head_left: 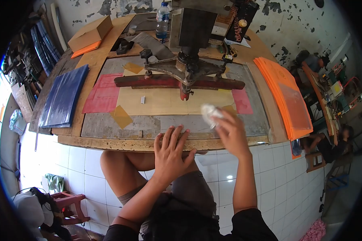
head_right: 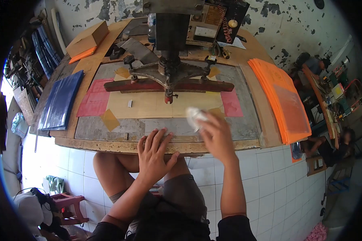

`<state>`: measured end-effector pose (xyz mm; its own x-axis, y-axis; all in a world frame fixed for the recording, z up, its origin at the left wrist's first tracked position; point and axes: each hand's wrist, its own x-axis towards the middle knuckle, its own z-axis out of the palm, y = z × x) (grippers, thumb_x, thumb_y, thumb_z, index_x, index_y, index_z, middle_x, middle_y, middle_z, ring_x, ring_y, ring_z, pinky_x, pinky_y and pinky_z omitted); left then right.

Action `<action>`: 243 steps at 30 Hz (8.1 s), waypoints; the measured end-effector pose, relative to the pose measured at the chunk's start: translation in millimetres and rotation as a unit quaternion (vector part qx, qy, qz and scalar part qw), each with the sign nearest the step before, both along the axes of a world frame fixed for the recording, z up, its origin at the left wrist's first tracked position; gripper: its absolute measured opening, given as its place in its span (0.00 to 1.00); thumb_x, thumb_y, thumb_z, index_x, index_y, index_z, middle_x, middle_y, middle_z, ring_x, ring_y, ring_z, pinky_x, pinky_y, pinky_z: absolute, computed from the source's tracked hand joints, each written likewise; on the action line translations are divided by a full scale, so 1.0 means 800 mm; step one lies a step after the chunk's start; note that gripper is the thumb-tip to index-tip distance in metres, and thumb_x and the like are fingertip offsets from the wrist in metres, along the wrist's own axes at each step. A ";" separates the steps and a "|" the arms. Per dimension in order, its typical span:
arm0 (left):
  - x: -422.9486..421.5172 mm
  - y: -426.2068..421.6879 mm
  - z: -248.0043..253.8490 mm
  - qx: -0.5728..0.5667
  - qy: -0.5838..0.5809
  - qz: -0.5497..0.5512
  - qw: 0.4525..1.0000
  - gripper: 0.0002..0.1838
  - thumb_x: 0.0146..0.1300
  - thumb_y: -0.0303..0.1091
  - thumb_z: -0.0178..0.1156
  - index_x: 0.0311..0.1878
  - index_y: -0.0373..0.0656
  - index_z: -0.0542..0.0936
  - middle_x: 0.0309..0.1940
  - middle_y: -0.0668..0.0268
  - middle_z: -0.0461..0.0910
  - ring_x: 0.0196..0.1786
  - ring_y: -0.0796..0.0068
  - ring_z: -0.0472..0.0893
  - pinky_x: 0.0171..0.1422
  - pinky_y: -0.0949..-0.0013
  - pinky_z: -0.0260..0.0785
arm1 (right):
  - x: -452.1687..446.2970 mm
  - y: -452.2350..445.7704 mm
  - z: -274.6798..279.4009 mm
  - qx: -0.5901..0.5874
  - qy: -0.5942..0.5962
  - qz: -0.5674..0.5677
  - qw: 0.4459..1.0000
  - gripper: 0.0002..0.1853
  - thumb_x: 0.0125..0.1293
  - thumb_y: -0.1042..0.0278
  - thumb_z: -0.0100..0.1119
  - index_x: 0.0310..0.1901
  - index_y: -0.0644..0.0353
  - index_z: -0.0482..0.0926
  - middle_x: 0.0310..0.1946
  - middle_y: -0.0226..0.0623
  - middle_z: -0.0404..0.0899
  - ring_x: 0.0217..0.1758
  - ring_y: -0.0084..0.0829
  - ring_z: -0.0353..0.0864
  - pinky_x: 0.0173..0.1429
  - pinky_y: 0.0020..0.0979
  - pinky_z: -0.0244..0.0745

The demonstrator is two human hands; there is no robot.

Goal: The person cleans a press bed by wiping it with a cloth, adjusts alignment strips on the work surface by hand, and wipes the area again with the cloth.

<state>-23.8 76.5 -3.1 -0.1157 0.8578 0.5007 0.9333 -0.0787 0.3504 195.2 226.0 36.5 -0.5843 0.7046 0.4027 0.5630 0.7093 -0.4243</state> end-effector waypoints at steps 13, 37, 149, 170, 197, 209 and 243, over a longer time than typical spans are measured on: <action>-0.002 0.000 -0.002 -0.003 0.009 -0.005 1.000 0.37 0.69 0.53 0.71 0.78 0.49 0.80 0.85 0.62 0.72 0.87 0.55 0.68 0.88 0.40 0.51 | 0.011 0.006 -0.010 0.022 -0.010 -0.014 1.000 0.22 0.74 0.68 0.70 0.69 0.50 0.87 0.77 0.36 0.79 0.78 0.47 0.76 0.81 0.53 0.69; 0.000 -0.002 0.004 -0.028 -0.012 -0.006 1.000 0.50 0.71 0.55 0.71 0.89 0.42 0.62 0.80 0.61 0.77 0.86 0.55 0.68 0.90 0.36 0.48 | 0.025 -0.001 -0.001 -0.049 0.012 0.059 0.997 0.20 0.73 0.72 0.71 0.65 0.49 0.91 0.75 0.41 0.82 0.79 0.48 0.77 0.85 0.50 0.68; -0.074 0.047 0.049 -0.092 0.060 -0.131 0.985 0.33 0.83 0.53 0.52 0.82 0.44 0.76 0.87 0.60 0.68 0.91 0.47 0.59 0.95 0.28 0.36 | 0.114 -0.016 -0.027 0.088 -0.067 -0.266 0.958 0.23 0.75 0.64 0.70 0.70 0.50 0.87 0.80 0.37 0.76 0.80 0.53 0.72 0.81 0.56 0.67; -0.071 0.038 0.061 -0.073 0.064 -0.183 0.978 0.30 0.84 0.49 0.54 0.82 0.47 0.76 0.88 0.61 0.68 0.92 0.53 0.59 0.96 0.30 0.38 | 0.079 -0.037 -0.030 0.098 -0.087 -0.214 0.968 0.19 0.86 0.61 0.58 0.72 0.49 0.86 0.80 0.36 0.75 0.83 0.48 0.70 0.86 0.55 0.61; -0.062 0.039 0.059 -0.127 0.035 -0.184 0.974 0.32 0.80 0.41 0.49 0.85 0.45 0.72 0.89 0.59 0.65 0.92 0.52 0.58 0.97 0.34 0.35 | 0.114 -0.033 -0.040 0.148 -0.084 -0.260 0.950 0.19 0.83 0.61 0.59 0.70 0.50 0.88 0.80 0.36 0.77 0.82 0.51 0.71 0.85 0.57 0.60; -0.059 0.039 0.059 -0.128 0.045 -0.169 0.976 0.32 0.81 0.41 0.49 0.85 0.44 0.72 0.89 0.59 0.65 0.92 0.51 0.58 0.96 0.34 0.36 | 0.084 -0.047 -0.039 0.125 -0.037 -0.171 0.977 0.21 0.77 0.60 0.67 0.68 0.48 0.89 0.77 0.33 0.80 0.80 0.52 0.73 0.82 0.57 0.63; -0.042 0.113 0.044 0.000 0.006 -0.118 0.993 0.08 0.71 0.36 0.72 0.49 0.46 0.89 0.49 0.65 0.86 0.56 0.60 0.83 0.74 0.52 0.66 | 0.012 -0.083 -0.054 0.143 0.038 -0.152 0.977 0.17 0.77 0.54 0.66 0.62 0.45 0.92 0.74 0.29 0.82 0.80 0.47 0.73 0.83 0.56 0.60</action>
